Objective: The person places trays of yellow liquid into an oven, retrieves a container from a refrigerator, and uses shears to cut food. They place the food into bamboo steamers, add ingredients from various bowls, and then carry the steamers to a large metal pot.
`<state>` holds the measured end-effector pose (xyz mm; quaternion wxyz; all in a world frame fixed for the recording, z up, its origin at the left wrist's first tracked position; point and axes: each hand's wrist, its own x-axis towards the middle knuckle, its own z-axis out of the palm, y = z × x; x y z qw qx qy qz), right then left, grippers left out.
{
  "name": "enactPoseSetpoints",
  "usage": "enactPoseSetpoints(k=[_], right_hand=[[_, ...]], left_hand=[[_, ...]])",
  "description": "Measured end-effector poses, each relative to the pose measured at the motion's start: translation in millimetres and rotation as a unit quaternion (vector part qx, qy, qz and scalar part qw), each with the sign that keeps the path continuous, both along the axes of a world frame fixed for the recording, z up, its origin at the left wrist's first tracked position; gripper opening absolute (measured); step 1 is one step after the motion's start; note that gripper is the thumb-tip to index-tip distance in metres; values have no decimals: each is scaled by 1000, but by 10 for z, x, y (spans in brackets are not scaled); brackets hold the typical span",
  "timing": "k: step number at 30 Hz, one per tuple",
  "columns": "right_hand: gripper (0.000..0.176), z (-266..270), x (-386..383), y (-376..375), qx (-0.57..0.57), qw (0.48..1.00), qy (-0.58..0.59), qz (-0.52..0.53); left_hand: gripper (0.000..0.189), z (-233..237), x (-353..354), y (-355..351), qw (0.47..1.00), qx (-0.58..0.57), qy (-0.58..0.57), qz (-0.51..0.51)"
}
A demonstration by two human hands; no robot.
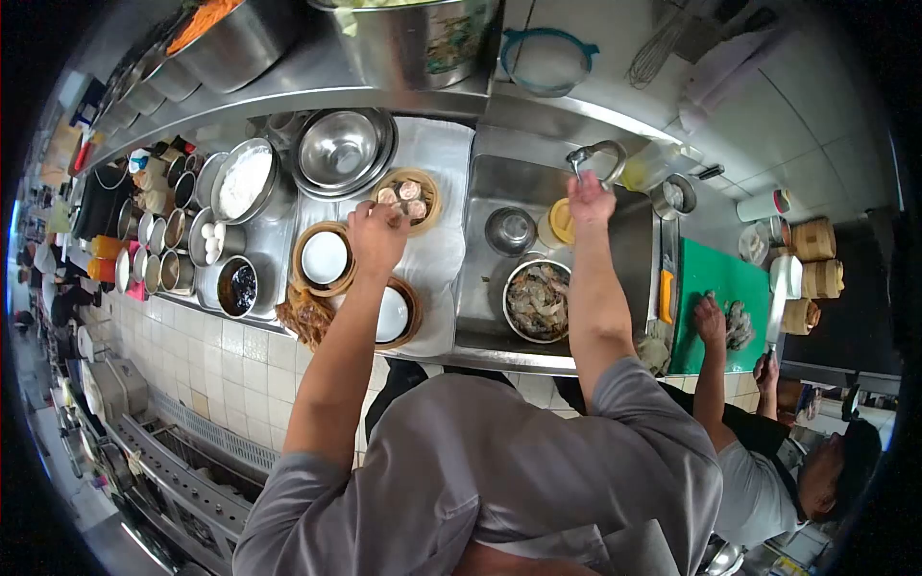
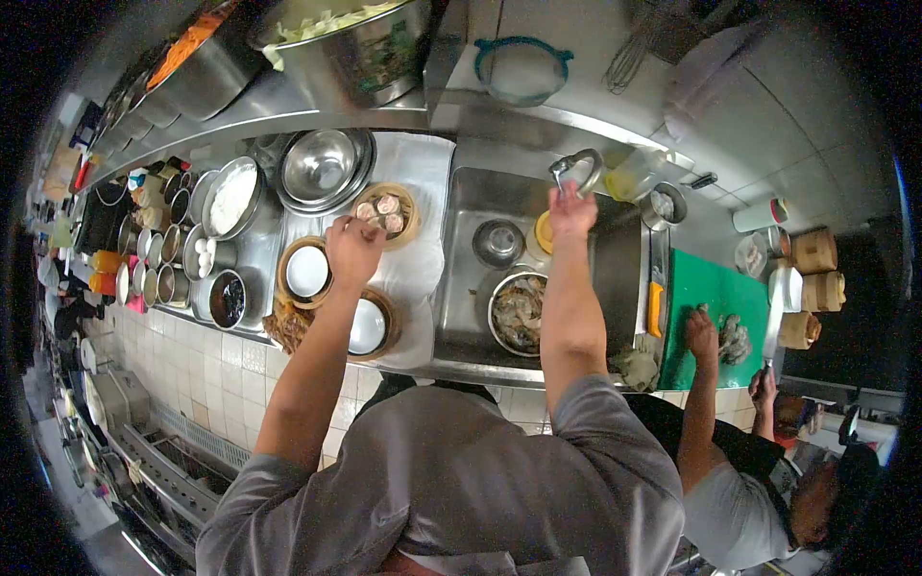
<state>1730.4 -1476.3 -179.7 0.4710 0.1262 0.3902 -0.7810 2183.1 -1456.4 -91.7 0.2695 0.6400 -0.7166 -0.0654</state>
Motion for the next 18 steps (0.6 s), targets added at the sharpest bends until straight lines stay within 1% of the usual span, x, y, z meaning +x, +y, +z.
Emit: enactPoseSetpoints(k=[1,3,4,5,6,7,8,9,10,11,12,13,14,15,16,17,18], right_hand=[[26,85,-49,11,-119,992,21,-21],[25,266,-35,110,-112,993,21,-29],[25,367,-13,169,-106,993,27,-33],[25,251,-15,124,-105,993,27,-37],[27,-19,-55,-21,23,998,56,-32],[29,-164,-51,-51,47,997,64,1],[31,-303,-45,-82,69,994,73,34],[31,-84,73,-74,63,995,72,27],[27,365,295,45,-21,999,43,-14],[24,663,419,178,-108,992,17,-58],[23,737,394,240,-130,989,18,-69],[23,658,325,247,-141,987,26,-76],[23,344,217,293,-121,989,85,21],[24,115,126,405,-94,978,144,118],[19,63,200,426,-37,987,106,112],[15,81,337,376,15,992,69,108],[14,156,431,409,22,983,139,121]], left_hand=[[25,26,-28,55,1000,-2,-3,-2],[28,60,-119,184,995,-88,49,-11],[29,72,-194,239,991,-85,94,-36],[29,79,-287,303,991,-85,94,-39],[29,111,-402,362,982,-69,161,-67],[29,129,-508,415,968,-52,226,-93],[33,105,-601,458,966,-20,233,-106],[33,127,-689,482,966,-25,232,-114],[36,139,-750,565,956,26,259,-132],[39,166,-791,627,943,76,286,-152],[39,151,-821,640,941,69,288,-165],[42,65,-852,663,917,149,326,-173],[44,-27,-878,723,885,233,361,-177],[44,-69,-925,781,881,232,367,-185],[44,-81,-1020,783,820,322,448,-152],[44,-107,-1136,749,744,403,519,-118],[43,-270,-1242,728,718,427,539,-110]])
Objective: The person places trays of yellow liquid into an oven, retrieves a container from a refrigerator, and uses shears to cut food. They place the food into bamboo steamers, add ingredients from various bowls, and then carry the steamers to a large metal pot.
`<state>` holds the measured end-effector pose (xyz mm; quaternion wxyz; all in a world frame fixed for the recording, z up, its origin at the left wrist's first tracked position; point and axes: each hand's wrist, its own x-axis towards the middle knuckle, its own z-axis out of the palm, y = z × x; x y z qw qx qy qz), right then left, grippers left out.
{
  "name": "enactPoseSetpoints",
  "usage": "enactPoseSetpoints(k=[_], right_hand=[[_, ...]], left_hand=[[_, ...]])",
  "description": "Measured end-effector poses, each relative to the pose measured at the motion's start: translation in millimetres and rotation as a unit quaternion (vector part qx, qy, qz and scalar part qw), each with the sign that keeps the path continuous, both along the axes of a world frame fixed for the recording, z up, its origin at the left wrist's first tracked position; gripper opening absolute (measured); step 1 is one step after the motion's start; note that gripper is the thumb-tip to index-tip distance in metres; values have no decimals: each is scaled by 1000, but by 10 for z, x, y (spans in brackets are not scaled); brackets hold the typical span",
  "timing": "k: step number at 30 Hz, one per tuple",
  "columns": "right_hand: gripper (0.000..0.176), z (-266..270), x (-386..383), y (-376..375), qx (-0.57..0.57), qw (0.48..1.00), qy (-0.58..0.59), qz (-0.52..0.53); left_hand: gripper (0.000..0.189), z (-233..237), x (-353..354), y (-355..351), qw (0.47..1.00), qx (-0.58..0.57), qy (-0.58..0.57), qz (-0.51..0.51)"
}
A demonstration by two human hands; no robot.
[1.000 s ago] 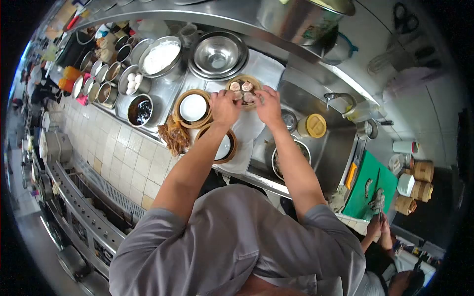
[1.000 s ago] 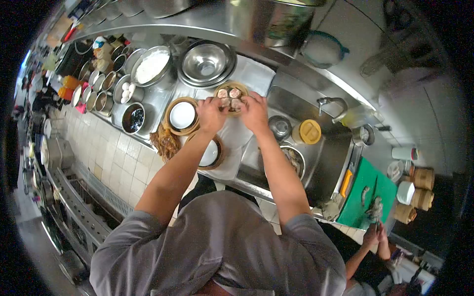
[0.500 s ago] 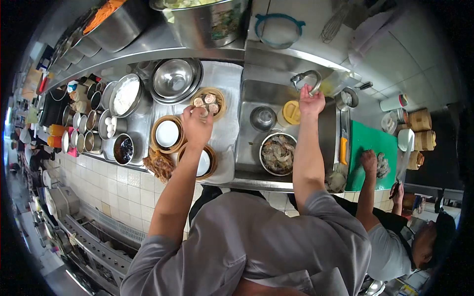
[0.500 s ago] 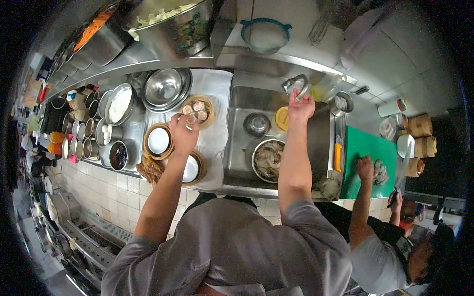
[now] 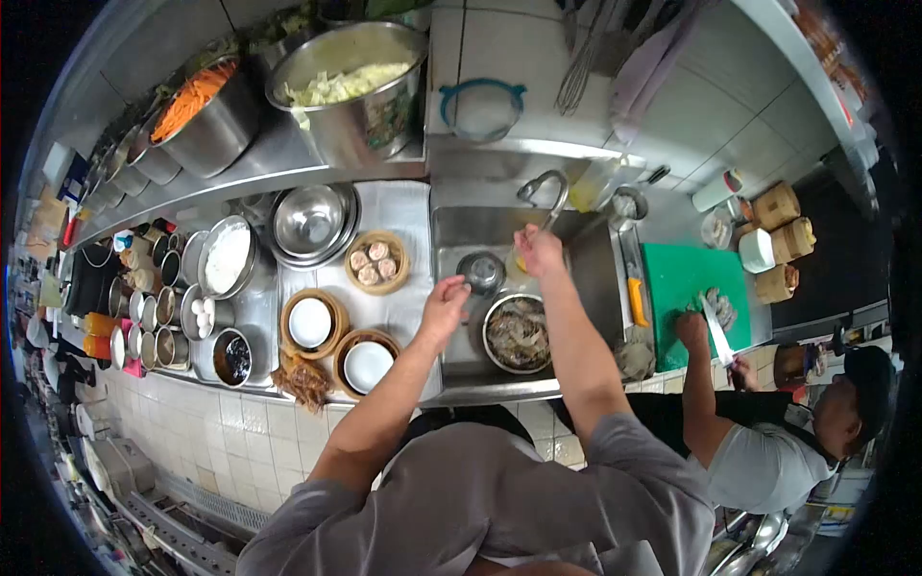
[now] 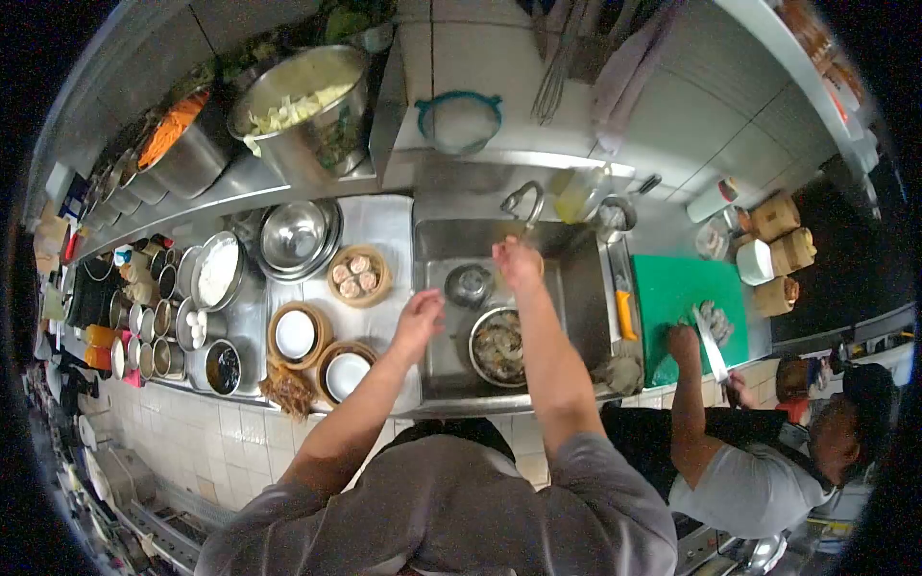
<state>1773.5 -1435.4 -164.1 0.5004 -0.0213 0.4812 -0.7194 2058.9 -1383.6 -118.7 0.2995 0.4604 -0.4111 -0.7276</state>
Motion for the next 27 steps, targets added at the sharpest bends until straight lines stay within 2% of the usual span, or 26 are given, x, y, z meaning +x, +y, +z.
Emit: enactPoseSetpoints(k=[1,2,4,7,8,9,11,12,14,15,17,19,20,21,22,23,24,25,26,27], right_hand=[[13,69,84,31,1,998,67,13],[13,141,119,29,-6,997,71,12],[13,187,137,82,144,962,231,26],[19,156,94,39,202,954,222,-4],[25,171,65,82,117,983,141,30],[25,309,159,99,115,982,144,33],[37,582,456,314,-22,967,254,20],[37,625,448,448,-11,968,248,25],[45,643,394,625,19,927,369,65],[45,567,342,613,19,927,367,72],[44,323,264,600,14,882,470,38],[35,218,-142,560,-23,919,380,100],[32,-183,-402,433,-31,918,379,113],[21,93,-424,472,30,916,393,69],[16,-332,-632,249,16,897,438,46],[15,175,-589,258,20,905,413,99],[14,42,-716,79,21,870,485,85],[11,-517,-1045,-276,7,889,445,109],[17,-684,-1207,-487,8,886,443,139],[18,-656,-1208,-630,-23,908,393,143]], left_hand=[[43,-45,-118,-42,1000,-8,5,0],[43,-65,-259,-69,998,47,33,-4],[36,6,-556,-97,985,142,94,-11],[38,97,-1162,-259,983,160,90,-16],[32,190,-1364,-313,976,200,82,-1],[32,124,-1597,-436,977,198,85,2],[28,-454,-1991,-630,928,166,331,-30],[25,-496,-2124,-693,948,145,283,-8],[18,-438,-2336,-791,984,106,138,37],[15,-404,-2416,-849,992,87,69,52],[10,-275,-2536,-931,993,69,-52,86],[13,379,-2437,-713,989,87,-52,108],[17,501,-2396,-669,986,99,-47,124],[18,72,-2433,-762,990,83,5,115],[19,-345,-2431,-851,990,62,53,111],[16,-90,-2416,-658,980,11,76,182],[17,-386,-2361,-706,988,10,46,149],[15,-417,-2265,-688,991,-4,-81,104],[14,-468,-2171,-592,977,-8,-207,53],[14,-547,-2094,-432,974,1,-214,76]])
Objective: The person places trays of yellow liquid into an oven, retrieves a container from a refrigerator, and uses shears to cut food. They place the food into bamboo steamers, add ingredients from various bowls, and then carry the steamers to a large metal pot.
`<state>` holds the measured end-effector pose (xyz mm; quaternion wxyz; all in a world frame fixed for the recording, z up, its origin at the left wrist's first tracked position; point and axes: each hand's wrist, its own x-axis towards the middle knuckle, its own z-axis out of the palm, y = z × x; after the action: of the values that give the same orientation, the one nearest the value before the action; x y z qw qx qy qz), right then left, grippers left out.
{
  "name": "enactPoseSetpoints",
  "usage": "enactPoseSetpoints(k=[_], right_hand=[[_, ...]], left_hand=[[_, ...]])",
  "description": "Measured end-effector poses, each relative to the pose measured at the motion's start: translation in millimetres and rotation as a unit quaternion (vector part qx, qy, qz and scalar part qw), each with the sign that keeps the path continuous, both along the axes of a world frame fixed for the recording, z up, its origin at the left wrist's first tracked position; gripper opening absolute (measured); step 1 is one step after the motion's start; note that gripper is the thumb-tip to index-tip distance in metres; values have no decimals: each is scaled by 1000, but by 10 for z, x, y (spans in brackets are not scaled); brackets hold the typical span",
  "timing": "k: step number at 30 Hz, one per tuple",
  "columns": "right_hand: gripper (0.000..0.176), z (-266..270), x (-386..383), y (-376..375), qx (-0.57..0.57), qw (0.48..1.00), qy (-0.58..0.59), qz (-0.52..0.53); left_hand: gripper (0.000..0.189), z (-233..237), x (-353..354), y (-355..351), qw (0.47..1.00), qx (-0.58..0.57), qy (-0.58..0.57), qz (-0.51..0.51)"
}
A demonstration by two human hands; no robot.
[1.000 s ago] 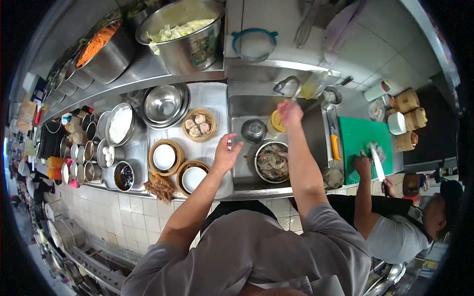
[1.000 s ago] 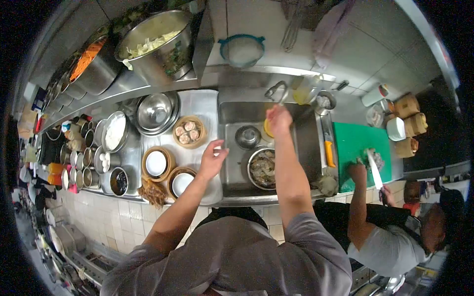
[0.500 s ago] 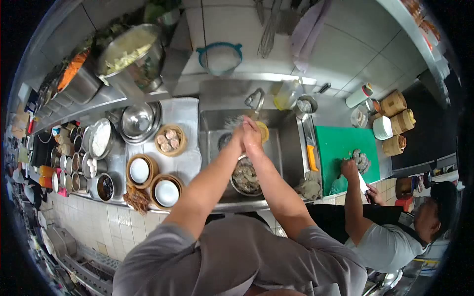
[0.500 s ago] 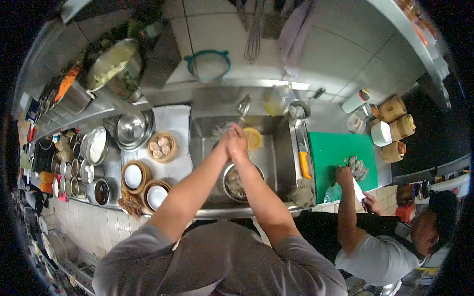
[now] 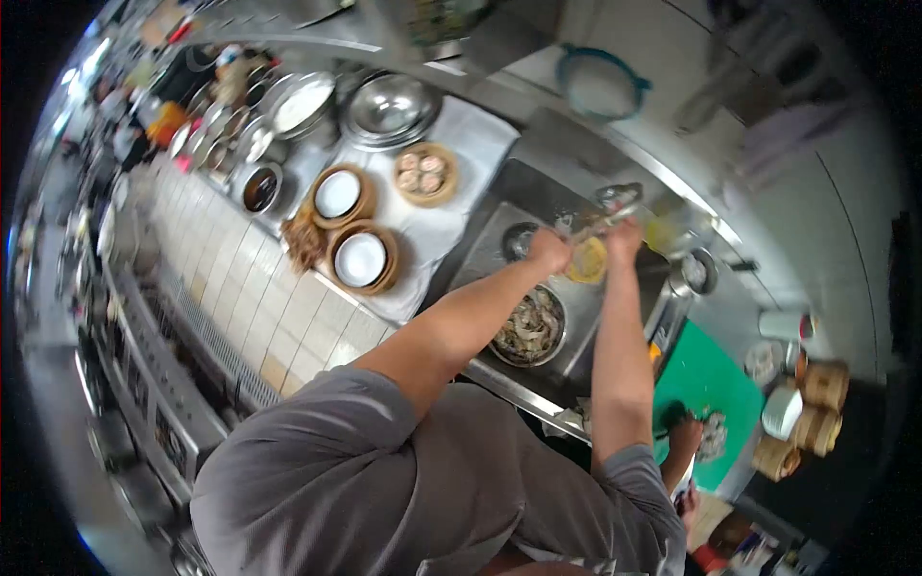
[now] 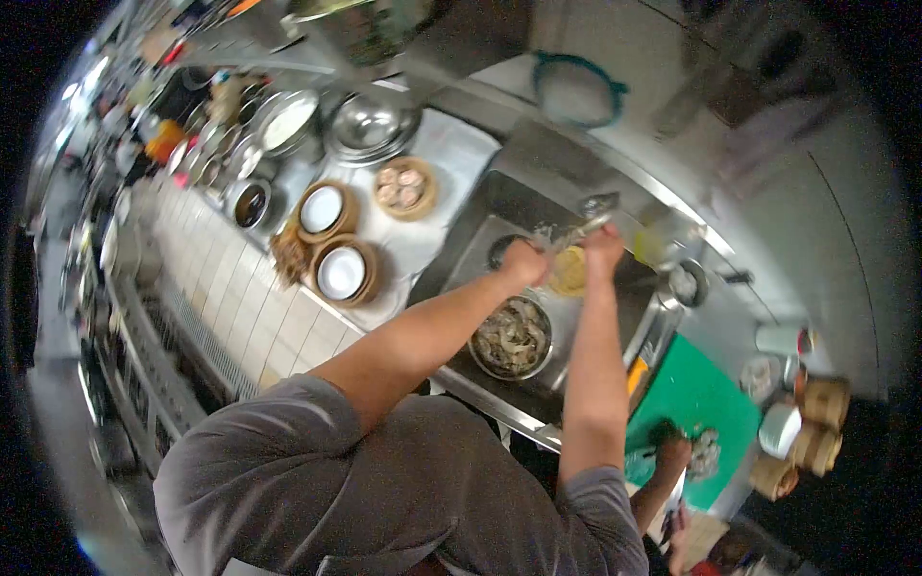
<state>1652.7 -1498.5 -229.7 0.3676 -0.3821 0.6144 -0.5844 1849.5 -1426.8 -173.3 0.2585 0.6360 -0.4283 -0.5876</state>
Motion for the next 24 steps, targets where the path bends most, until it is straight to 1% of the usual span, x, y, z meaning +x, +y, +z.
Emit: enactPoseSetpoints(k=[1,2,3,5,6,7,8,9,10,11,12,13,14,15,16,17,18,19,20,21,22,23,24], right_hand=[[18,87,50,-99,16,1000,15,11],[19,179,98,-197,32,999,30,23],[20,228,180,-149,76,989,122,31],[21,398,412,-28,123,992,-3,37],[19,73,371,-84,103,994,-4,25],[18,-387,273,-112,85,996,-5,9],[16,-583,272,21,58,994,-87,5],[15,-681,292,144,30,985,-170,2],[17,-515,532,334,59,977,-200,-49],[19,-368,779,609,88,965,-226,-99],[25,-501,848,964,111,957,-269,11],[31,-426,1126,1295,172,916,-361,27],[32,-53,1431,1739,223,863,-449,56],[31,669,1867,2080,280,820,-493,75],[29,1179,2204,2234,331,772,-535,93],[29,1198,2316,2235,330,775,-531,94],[26,1215,2361,2262,351,751,-542,141],[24,1231,2365,2301,369,726,-551,184],[24,1114,2351,2300,360,733,-550,174],[23,901,2328,2257,336,759,-526,184],[23,962,2357,2255,313,785,-499,191],[18,1029,2375,2292,175,862,-447,162],[18,1272,2446,2319,166,867,-444,152]], left_hand=[[18,-85,89,179,987,-105,-122,-6],[20,-219,269,298,970,-151,-190,-1],[22,-341,450,415,946,-191,-262,8],[35,-727,795,554,928,-135,-307,-165],[35,-795,941,603,929,-128,-313,-150],[35,-837,1104,700,881,-148,-353,-279],[35,-839,1279,788,813,-165,-384,-404],[35,-355,1406,928,884,-147,-332,-295],[35,-168,1452,987,884,-146,-338,-286],[33,-62,1484,1045,901,-151,-339,-223],[31,40,1507,1072,916,-157,-335,-158],[27,149,1517,1099,912,-205,-322,-151],[27,73,1495,1157,915,-201,-317,-145],[25,-45,1445,1225,906,-254,-297,-160],[24,-105,1414,1285,892,-310,-277,-175],[24,191,1312,1387,937,-152,-265,-167],[24,226,1296,1436,938,-155,-258,-169],[25,260,1272,1502,946,-183,-225,-148],[25,299,1277,1550,949,-213,-191,-131],[25,337,1301,1572,950,-243,-158,-115],[25,374,1308,1622,950,-271,-121,-99],[26,413,1306,1699,948,-295,-83,-82],[26,569,1336,1762,949,-299,-77,-72]])
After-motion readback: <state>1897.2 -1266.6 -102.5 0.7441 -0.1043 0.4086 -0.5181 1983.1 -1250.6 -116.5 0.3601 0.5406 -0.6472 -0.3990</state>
